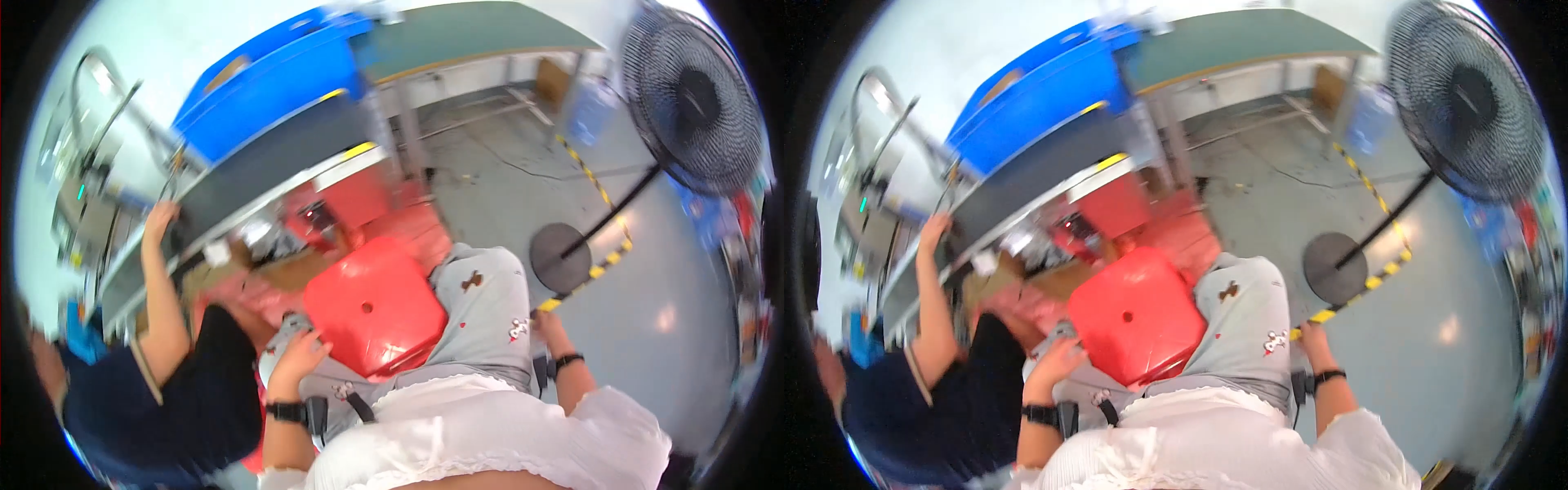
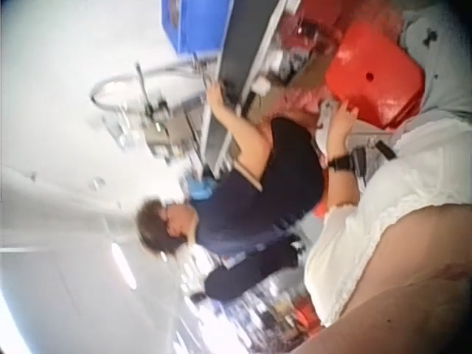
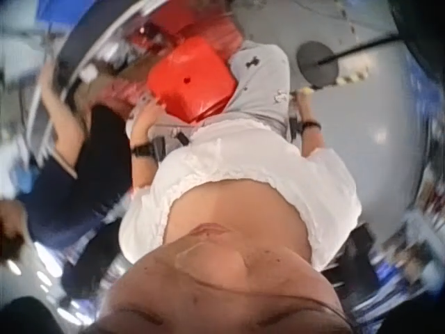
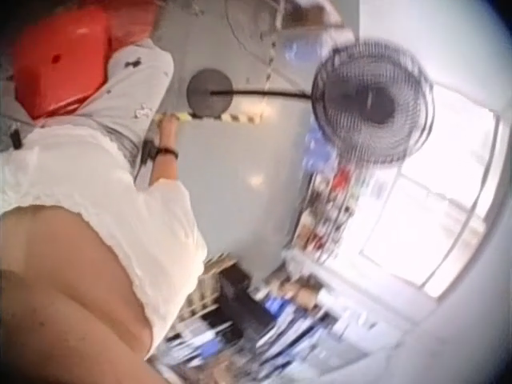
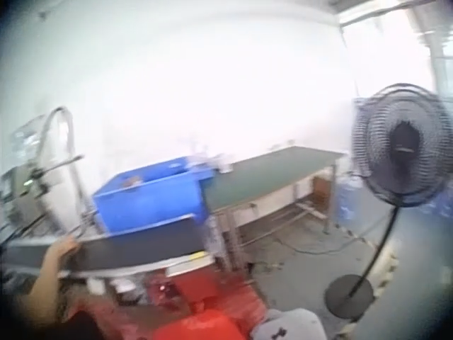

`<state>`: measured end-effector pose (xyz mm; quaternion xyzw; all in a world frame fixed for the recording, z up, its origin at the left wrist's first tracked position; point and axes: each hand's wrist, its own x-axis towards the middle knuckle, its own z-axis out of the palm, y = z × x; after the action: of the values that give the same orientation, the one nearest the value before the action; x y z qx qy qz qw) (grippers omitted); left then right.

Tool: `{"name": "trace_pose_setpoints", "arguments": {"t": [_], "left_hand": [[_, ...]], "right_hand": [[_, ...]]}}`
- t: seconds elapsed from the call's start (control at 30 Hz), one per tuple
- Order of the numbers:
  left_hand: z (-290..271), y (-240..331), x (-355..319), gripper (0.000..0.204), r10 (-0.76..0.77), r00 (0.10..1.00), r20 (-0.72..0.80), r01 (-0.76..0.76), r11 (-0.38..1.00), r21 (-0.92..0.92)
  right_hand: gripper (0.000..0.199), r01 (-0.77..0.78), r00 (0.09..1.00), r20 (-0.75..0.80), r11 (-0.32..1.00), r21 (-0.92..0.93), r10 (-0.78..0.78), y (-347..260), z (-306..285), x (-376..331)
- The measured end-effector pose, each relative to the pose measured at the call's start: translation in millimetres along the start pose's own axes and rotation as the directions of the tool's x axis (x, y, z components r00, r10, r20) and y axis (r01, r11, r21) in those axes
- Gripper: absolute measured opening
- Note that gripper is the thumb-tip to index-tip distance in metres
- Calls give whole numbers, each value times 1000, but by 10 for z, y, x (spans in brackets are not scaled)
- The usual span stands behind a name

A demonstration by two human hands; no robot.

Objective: Sorting and placing small electronic components into a white molded tray.

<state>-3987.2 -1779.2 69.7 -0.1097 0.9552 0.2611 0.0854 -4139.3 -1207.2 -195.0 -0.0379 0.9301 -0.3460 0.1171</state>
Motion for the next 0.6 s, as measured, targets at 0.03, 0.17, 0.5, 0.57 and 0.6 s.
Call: {"name": "trace_pose_setpoints", "arguments": {"t": [0.03,0.17,0.5,0.57,0.6], "left_hand": [[-17,-321,-190,46,-64,997,-38,65,997,43],[-106,-1081,-593,38,-193,928,-319,252,956,154],[125,-855,-468,37,-526,634,-566,608,792,-55],[167,-962,-492,34,-523,577,-628,649,760,-37],[162,-941,-483,34,-557,585,-590,667,744,-41]], "right_hand": [[39,-311,941,54,796,520,333,-1124,-280,154],[47,-76,985,-109,904,420,133,-2488,-526,856],[56,111,978,189,549,-829,87,-3139,90,668],[54,101,982,169,521,-847,85,-3113,169,776],[54,113,982,174,526,-843,69,-3105,186,790]]}}
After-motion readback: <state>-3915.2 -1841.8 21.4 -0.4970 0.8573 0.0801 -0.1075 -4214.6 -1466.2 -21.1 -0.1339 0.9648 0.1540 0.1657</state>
